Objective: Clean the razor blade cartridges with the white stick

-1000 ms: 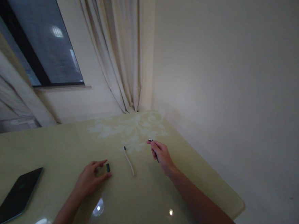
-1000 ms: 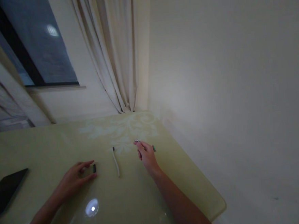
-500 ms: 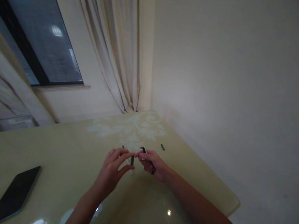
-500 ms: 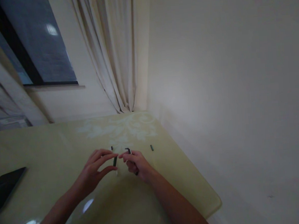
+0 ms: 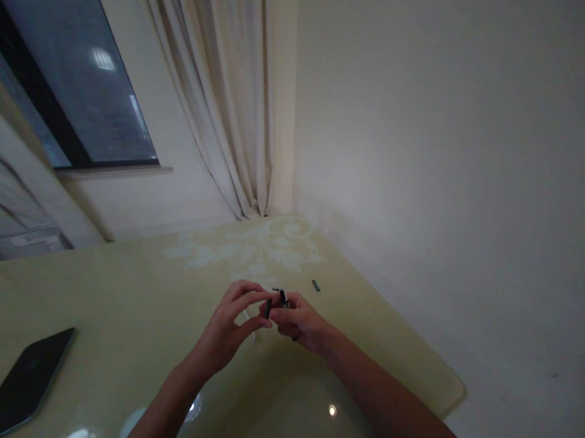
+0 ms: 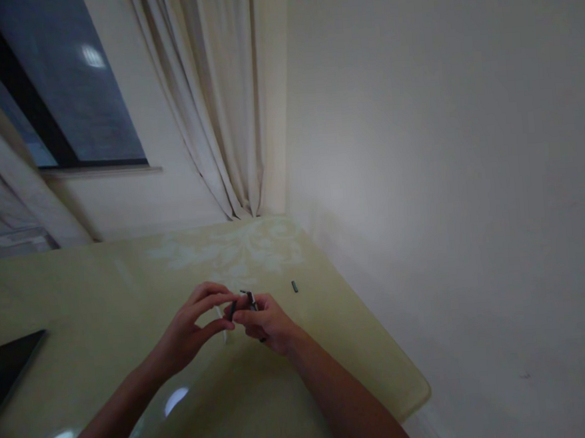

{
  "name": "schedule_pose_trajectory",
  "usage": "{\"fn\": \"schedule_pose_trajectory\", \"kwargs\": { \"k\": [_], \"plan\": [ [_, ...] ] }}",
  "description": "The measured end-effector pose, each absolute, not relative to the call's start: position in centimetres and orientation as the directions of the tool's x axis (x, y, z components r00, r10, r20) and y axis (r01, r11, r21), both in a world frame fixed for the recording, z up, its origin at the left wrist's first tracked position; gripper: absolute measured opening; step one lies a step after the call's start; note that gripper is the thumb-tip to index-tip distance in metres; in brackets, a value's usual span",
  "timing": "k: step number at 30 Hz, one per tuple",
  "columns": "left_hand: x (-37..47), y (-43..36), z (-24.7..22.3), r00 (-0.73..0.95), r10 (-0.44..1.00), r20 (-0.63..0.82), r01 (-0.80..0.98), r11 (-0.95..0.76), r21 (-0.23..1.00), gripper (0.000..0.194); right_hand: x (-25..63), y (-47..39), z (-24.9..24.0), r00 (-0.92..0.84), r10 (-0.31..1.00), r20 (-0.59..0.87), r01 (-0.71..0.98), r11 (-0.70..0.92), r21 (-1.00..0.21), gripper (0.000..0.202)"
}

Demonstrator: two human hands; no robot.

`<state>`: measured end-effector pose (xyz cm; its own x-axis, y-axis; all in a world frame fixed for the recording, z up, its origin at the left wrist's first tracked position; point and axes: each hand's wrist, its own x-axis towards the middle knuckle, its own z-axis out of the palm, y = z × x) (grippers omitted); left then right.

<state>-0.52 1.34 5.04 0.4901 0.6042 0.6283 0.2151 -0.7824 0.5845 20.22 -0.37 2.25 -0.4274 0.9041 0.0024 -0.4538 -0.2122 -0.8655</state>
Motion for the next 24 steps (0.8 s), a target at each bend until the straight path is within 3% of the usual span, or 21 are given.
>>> {"fn": "schedule_pose_trajectory", "kwargs": {
  "k": [8, 11, 13, 16, 20, 24],
  "plan": [
    [-0.5, 1.2, 5.1, 0.495, 0.64, 0.588, 0.183, -0.738, 0.65, 0.031, 20.1, -0.6, 2.3, -0.428, 0.903, 0.029, -0.48, -0.2, -0.854, 0.032],
    [-0.4, 0.6, 4.9, 0.452, 0.711, 0.539, 0.204, -0.671, 0.713, 0.047, 20.0, -0.4, 2.0, -0.38, 0.924, 0.039, -0.453, -0.149, -0.879, 0.035],
    [-0.3, -0.1, 4.6, 0.379, 0.802, 0.462, 0.212, -0.561, 0.8, 0.06, 20.1, -0.3, 1.8, -0.311, 0.948, 0.072, -0.361, -0.048, -0.931, 0.036],
    [-0.2, -1.1, 3.8, 0.244, 0.941, 0.235, 0.165, -0.279, 0.946, 0.057, 20.5, -0.4, 2.1, -0.214, 0.948, 0.235, -0.072, 0.224, -0.972, 0.029],
    [-0.2, -1.7, 2.3, 0.211, 0.977, -0.028, 0.073, 0.013, 0.997, 0.061, 20.8, -0.6, 2.6, -0.224, 0.801, 0.555, 0.22, 0.596, -0.772, 0.015],
    [0.0, -1.7, 1.2, 0.297, 0.949, -0.105, 0.001, 0.11, 0.994, 0.067, 20.8, -0.7, 2.2, -0.296, 0.672, 0.678, 0.282, 0.74, -0.61, 0.012]
  ]
}}
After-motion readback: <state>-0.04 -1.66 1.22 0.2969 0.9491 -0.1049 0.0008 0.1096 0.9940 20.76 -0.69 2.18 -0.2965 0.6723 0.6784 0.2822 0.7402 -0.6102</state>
